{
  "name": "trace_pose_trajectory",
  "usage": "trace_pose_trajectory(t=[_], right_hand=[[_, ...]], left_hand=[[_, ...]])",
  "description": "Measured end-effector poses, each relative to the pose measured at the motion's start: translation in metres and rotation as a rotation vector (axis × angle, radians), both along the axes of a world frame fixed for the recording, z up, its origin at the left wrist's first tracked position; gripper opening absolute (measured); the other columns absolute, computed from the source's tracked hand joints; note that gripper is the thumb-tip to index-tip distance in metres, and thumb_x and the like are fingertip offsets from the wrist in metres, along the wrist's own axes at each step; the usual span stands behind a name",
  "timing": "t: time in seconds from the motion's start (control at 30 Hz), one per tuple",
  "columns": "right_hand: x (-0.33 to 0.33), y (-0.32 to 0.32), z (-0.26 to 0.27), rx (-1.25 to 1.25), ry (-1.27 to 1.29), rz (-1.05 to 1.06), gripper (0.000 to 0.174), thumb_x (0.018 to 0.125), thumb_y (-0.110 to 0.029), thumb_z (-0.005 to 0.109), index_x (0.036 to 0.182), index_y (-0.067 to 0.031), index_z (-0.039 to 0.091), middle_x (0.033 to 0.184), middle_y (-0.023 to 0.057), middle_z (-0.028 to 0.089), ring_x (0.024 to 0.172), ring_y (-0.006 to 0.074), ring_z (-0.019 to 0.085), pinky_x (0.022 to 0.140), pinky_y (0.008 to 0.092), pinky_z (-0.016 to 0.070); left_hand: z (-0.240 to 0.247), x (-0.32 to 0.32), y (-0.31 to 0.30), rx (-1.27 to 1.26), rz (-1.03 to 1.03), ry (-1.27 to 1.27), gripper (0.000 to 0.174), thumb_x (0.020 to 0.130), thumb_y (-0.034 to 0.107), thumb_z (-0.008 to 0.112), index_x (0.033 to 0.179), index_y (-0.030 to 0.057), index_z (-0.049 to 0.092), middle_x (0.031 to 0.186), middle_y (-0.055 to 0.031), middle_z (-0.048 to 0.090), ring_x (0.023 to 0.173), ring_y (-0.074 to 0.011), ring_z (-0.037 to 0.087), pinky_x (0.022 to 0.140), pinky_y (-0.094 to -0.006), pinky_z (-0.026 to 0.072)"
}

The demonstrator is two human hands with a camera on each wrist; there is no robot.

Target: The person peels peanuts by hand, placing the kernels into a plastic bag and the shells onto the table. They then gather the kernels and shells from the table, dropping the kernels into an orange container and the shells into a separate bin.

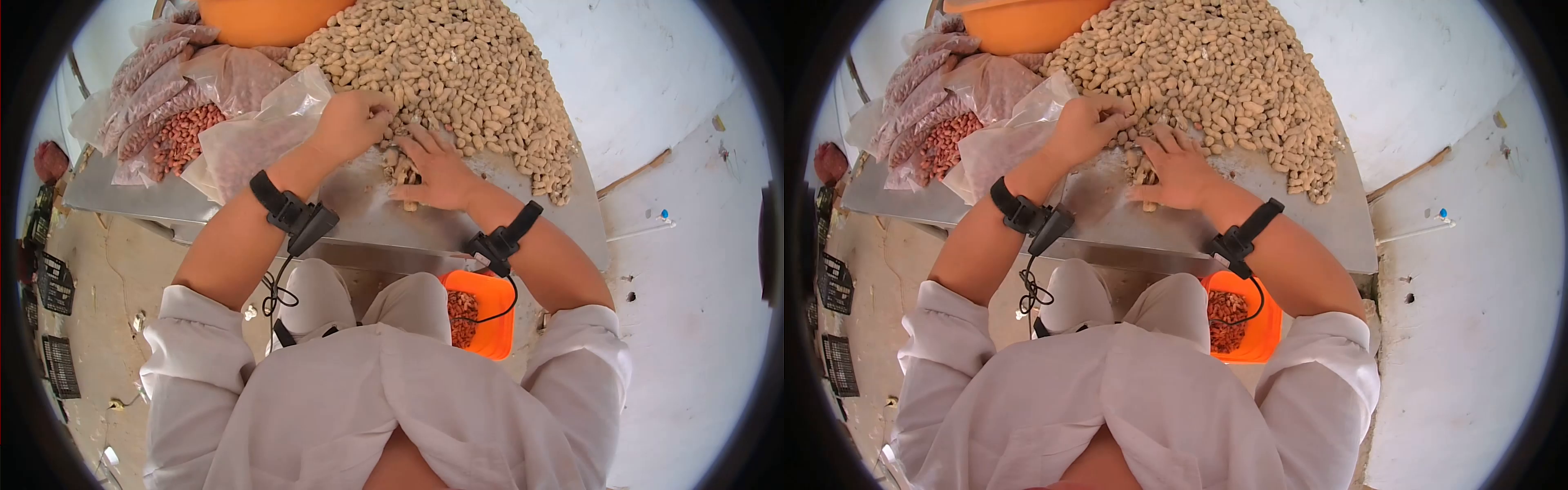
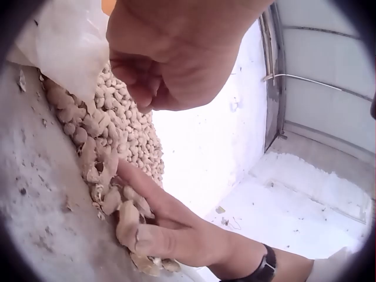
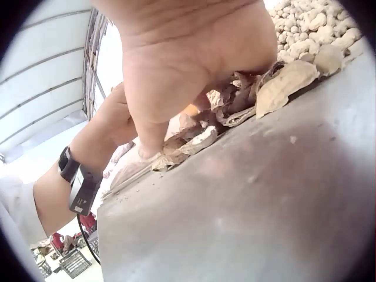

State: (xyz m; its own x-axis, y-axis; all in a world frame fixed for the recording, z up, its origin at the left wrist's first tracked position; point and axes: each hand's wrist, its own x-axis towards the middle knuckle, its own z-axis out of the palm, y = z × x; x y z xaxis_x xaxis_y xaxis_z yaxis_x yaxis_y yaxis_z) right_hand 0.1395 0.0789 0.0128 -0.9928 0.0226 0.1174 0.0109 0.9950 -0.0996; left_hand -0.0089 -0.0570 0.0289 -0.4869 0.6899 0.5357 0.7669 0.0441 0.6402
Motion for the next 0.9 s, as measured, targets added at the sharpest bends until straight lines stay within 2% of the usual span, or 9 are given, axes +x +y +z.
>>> trace_pose_trajectory(t=[0.07, 0.17, 0.27, 0.37, 0.47, 0.57, 0.67, 0.9], right_hand=[[0.001, -0.001, -0.001, 0.020, -0.002, -0.005, 0.070, 0.076, -0.053, 0.059, 0.131, -0.0134, 0.039, 0.139, 0.0174, 0.028, 0.128, 0.0393, 0.025, 0.105, 0.0503, 0.0223], [0.010, -0.002, -0.003, 0.047, 0.048, 0.026, 0.055, 0.079, -0.046, 0.059, 0.122, -0.0122, 0.049, 0.132, 0.0159, 0.035, 0.121, 0.0372, 0.035, 0.102, 0.0481, 0.0278], [0.015, -0.003, -0.005, 0.034, 0.127, 0.057, 0.046, 0.079, -0.040, 0.060, 0.115, -0.0116, 0.054, 0.125, 0.0154, 0.042, 0.113, 0.0359, 0.042, 0.097, 0.0453, 0.0328], [0.018, -0.004, -0.006, 0.041, 0.200, 0.073, 0.042, 0.077, -0.037, 0.061, 0.109, -0.0113, 0.056, 0.120, 0.0148, 0.046, 0.106, 0.0348, 0.047, 0.092, 0.0429, 0.0369], [0.018, -0.007, -0.007, 0.018, 0.263, 0.068, 0.038, 0.073, -0.032, 0.063, 0.104, -0.0103, 0.057, 0.114, 0.0135, 0.049, 0.101, 0.0340, 0.050, 0.087, 0.0419, 0.0403], [0.017, -0.007, -0.009, 0.001, 0.327, 0.061, 0.035, 0.070, -0.028, 0.064, 0.100, -0.0099, 0.057, 0.109, 0.0122, 0.052, 0.097, 0.0329, 0.052, 0.082, 0.0412, 0.0432], [0.017, -0.005, -0.014, -0.023, 0.371, 0.063, 0.033, 0.068, -0.024, 0.066, 0.097, -0.0103, 0.058, 0.103, 0.0119, 0.055, 0.091, 0.0322, 0.054, 0.078, 0.0404, 0.0455], [0.016, -0.004, -0.011, -0.089, 0.388, 0.049, 0.026, 0.068, -0.020, 0.066, 0.092, -0.0125, 0.061, 0.095, 0.0115, 0.057, 0.082, 0.0311, 0.057, 0.071, 0.0384, 0.0485]], left_hand=[[0.003, -0.002, -0.002, 0.095, 0.028, -0.024, 0.018, 0.074, 0.013, 0.059, 0.088, 0.0043, 0.066, 0.073, -0.0134, 0.064, 0.067, -0.0265, 0.062, 0.062, -0.0341, 0.0488], [0.008, -0.001, -0.008, 0.059, -0.012, -0.283, 0.018, 0.076, 0.013, 0.059, 0.089, 0.0040, 0.066, 0.075, -0.0116, 0.065, 0.065, -0.0217, 0.062, 0.061, -0.0327, 0.0484], [-0.031, -0.031, 0.008, 0.254, 0.049, -0.171, 0.019, 0.077, 0.012, 0.059, 0.092, 0.0028, 0.066, 0.077, -0.0097, 0.065, 0.063, -0.0156, 0.061, 0.059, -0.0293, 0.0483], [-0.048, -0.050, 0.013, 0.250, 0.008, -0.500, 0.020, 0.079, 0.008, 0.057, 0.096, 0.0001, 0.065, 0.078, -0.0077, 0.064, 0.062, -0.0111, 0.058, 0.056, -0.0252, 0.0472], [-0.042, -0.046, 0.003, 0.289, -0.039, -0.725, 0.022, 0.081, 0.007, 0.056, 0.100, -0.0020, 0.063, 0.077, -0.0053, 0.063, 0.061, -0.0078, 0.055, 0.054, -0.0225, 0.0459], [-0.035, -0.040, -0.003, 0.254, -0.029, -0.770, 0.023, 0.082, 0.008, 0.055, 0.101, -0.0023, 0.063, 0.077, -0.0041, 0.063, 0.061, -0.0077, 0.054, 0.054, -0.0222, 0.0452], [-0.043, -0.043, 0.001, 0.315, -0.067, -0.709, 0.026, 0.086, 0.008, 0.053, 0.109, -0.0017, 0.057, 0.066, 0.0018, 0.049, 0.053, -0.0049, 0.044, 0.043, -0.0216, 0.0438], [-0.043, -0.045, 0.000, 0.269, -0.082, -0.683, 0.025, 0.086, 0.009, 0.054, 0.109, 0.0005, 0.058, 0.067, 0.0023, 0.049, 0.054, -0.0043, 0.044, 0.045, -0.0211, 0.0440]])
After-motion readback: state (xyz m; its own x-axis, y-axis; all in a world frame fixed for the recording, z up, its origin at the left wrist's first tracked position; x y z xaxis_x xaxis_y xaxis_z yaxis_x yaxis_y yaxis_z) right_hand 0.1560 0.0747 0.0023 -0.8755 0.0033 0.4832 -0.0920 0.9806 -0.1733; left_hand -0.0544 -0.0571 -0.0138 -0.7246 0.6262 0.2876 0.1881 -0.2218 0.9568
